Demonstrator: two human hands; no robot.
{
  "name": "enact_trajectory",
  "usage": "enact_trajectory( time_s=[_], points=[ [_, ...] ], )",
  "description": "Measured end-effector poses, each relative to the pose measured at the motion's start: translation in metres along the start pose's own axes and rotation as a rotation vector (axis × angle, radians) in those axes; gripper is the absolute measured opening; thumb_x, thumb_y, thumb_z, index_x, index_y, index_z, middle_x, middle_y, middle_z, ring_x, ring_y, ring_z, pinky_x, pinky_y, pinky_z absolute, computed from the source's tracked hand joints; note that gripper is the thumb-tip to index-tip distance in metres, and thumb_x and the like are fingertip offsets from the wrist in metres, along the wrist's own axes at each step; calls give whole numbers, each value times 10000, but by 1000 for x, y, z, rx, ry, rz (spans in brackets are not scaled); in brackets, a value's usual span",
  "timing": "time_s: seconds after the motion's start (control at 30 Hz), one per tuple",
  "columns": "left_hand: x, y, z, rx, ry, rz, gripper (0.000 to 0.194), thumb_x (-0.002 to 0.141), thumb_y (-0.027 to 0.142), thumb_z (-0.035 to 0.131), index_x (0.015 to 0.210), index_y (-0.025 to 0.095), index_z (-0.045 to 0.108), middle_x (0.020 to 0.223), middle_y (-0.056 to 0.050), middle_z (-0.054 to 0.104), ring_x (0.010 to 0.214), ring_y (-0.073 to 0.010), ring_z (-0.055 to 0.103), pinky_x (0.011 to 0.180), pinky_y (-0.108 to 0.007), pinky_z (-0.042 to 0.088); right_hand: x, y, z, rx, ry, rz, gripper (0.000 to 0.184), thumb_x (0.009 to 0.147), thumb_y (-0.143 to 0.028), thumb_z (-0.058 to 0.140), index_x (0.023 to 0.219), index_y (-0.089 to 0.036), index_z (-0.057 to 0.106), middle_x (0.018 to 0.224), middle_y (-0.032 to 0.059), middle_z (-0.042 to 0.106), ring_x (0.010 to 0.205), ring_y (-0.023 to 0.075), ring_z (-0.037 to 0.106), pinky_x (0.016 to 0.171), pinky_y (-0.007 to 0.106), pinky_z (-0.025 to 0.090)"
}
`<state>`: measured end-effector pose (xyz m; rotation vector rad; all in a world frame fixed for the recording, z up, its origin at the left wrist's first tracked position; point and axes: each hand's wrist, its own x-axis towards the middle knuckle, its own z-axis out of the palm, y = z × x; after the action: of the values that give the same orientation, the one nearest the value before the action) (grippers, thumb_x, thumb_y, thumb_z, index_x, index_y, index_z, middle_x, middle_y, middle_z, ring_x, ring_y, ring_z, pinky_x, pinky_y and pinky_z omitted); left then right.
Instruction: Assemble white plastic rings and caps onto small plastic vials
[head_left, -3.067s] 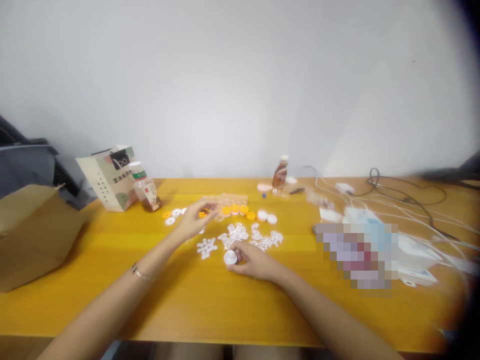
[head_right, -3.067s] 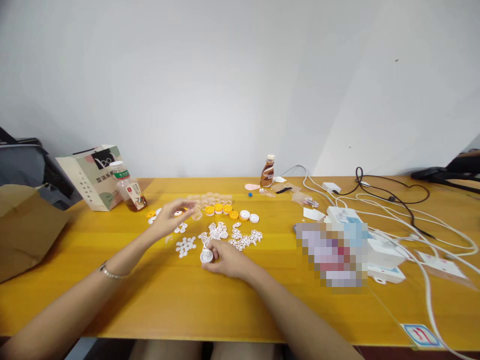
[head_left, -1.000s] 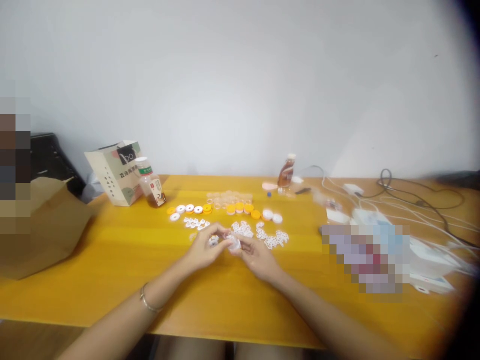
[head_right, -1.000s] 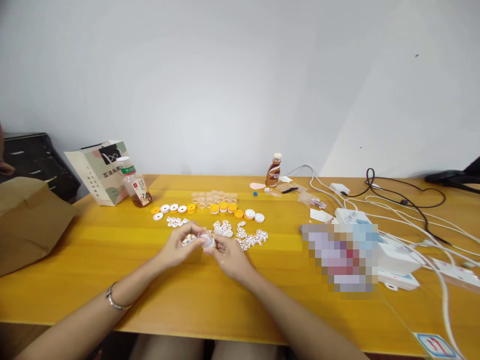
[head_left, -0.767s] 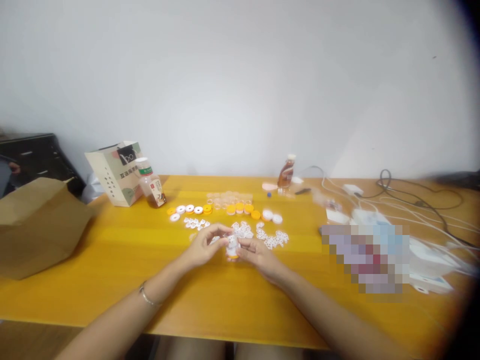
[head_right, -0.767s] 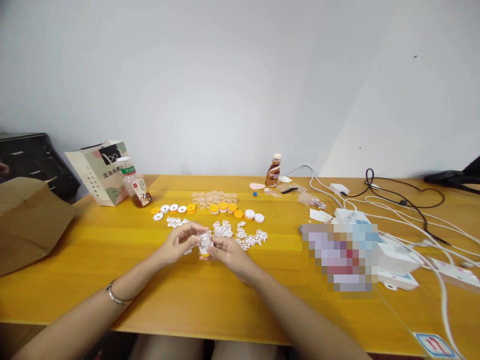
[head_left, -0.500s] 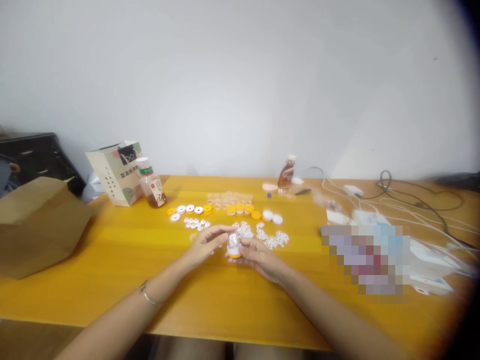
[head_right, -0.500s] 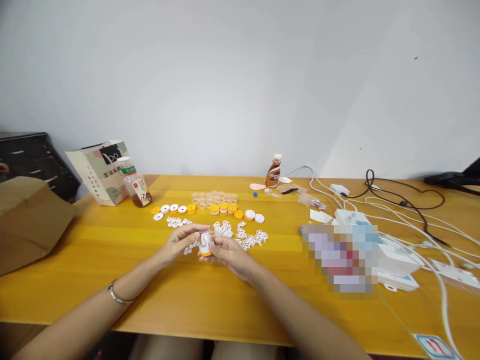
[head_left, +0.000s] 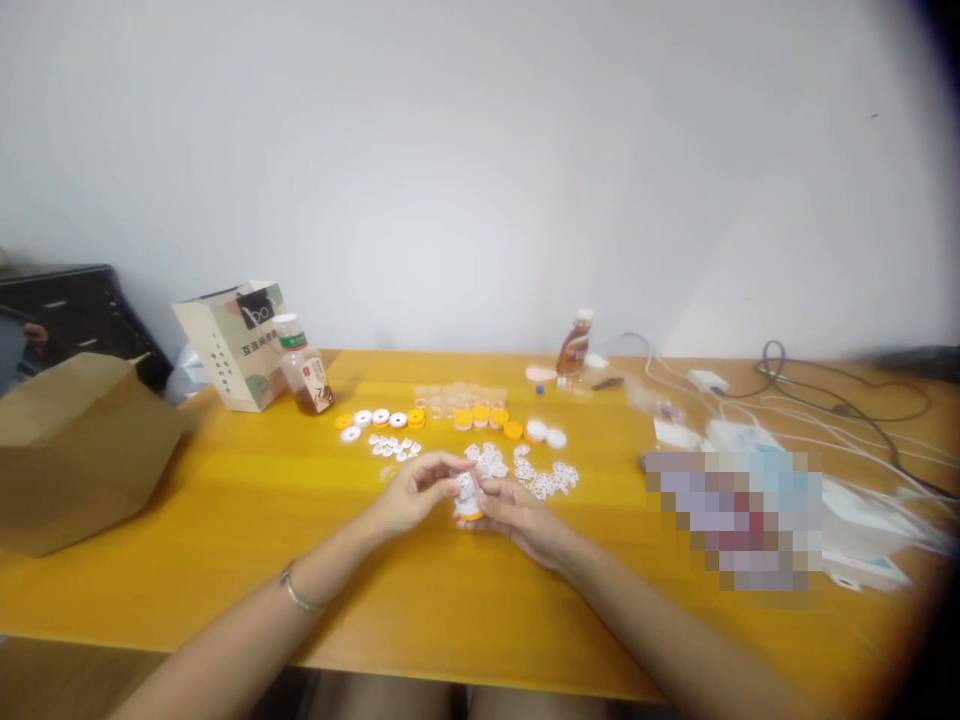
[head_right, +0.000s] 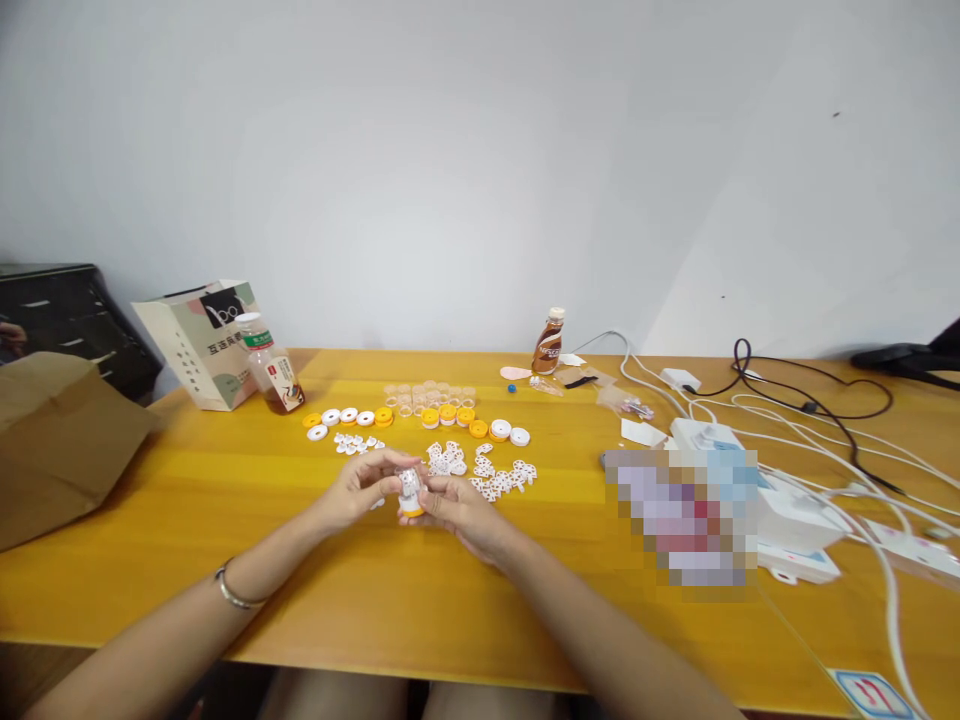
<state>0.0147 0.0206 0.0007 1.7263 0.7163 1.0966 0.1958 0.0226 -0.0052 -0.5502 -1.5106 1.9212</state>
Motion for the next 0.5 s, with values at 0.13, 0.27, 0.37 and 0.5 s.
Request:
enact_trajectory(
  time_s=[0.13,0.27,0.37,0.5],
  points=[
    [-1,-2,3,148,81,74,240,764,274,541,956,133,570,909,-94,577,868,-183,541,783,-299,415,1,-3,7,-189,92,-81,320,673,-416,616,851,-149,630,801,40,645,757,171,593,806,355,427],
    [-1,-2,9,274,163,130,192,752,261,549,902,143,572,840,-72,565,798,-168,537,756,-293,411,4,-2,13,-283,183,-144,269,682,-397,605,844,-183,632,805,26,652,815,193,581,833,360,413],
    [0,-3,14,344,241,140,166,733,258,569,866,159,571,819,-56,562,789,-168,531,768,-303,407,6,1,14,-296,255,-168,288,672,-394,613,882,-197,619,855,31,648,863,203,570,864,368,397],
    [1,-3,13,255,218,99,197,756,277,542,911,159,574,899,-77,581,869,-188,536,817,-323,400,5,2,12,-278,254,-157,276,669,-401,616,844,-188,622,851,32,641,840,197,574,844,369,414]
  ],
)
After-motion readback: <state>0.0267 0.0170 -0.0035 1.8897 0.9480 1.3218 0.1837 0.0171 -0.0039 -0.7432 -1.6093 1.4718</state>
